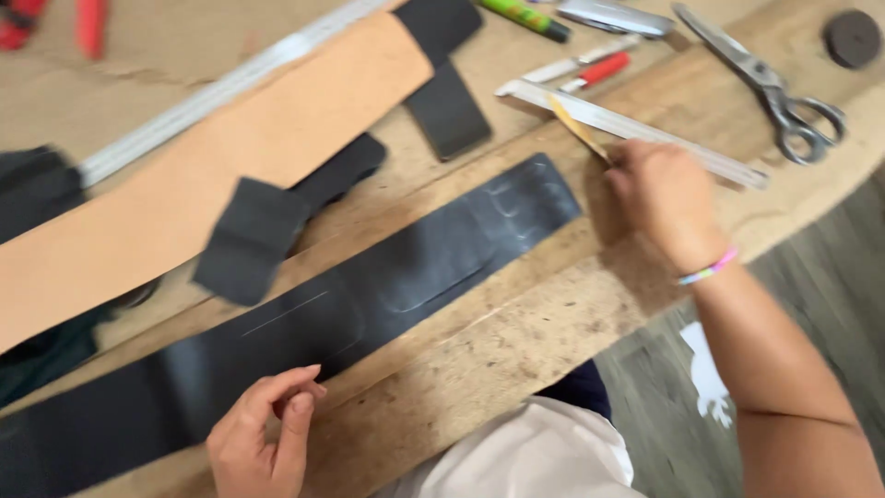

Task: Measuring and marking a black leather strip with a ruler and a silver pen on a wooden workbench.

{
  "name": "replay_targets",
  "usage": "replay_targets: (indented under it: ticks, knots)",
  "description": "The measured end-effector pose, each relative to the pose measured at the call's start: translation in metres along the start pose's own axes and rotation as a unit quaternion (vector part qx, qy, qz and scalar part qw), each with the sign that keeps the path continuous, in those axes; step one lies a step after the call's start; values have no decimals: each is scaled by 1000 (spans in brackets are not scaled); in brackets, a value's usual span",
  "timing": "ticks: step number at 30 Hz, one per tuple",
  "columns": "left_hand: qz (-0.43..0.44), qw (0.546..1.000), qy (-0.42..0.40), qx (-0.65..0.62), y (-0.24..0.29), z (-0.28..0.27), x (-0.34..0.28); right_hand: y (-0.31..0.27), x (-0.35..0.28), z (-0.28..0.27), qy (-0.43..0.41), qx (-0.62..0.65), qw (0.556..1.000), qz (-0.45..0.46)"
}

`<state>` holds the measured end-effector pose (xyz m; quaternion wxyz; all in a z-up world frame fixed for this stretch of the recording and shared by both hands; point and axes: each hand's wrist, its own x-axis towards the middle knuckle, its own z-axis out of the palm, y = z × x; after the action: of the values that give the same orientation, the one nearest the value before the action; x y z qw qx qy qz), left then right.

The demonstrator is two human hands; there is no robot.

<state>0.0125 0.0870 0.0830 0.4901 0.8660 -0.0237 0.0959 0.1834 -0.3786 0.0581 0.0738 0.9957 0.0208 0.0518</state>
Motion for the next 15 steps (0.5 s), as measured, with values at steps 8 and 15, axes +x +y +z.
replay_targets:
  ticks: [8, 15]
  knots:
    - [156, 982, -99, 29, 26, 30, 32, 39, -22, 12, 143, -46, 988, -46]
    - [141, 985, -89, 39, 18, 10, 16, 161, -18, 93, 106, 157, 980, -64]
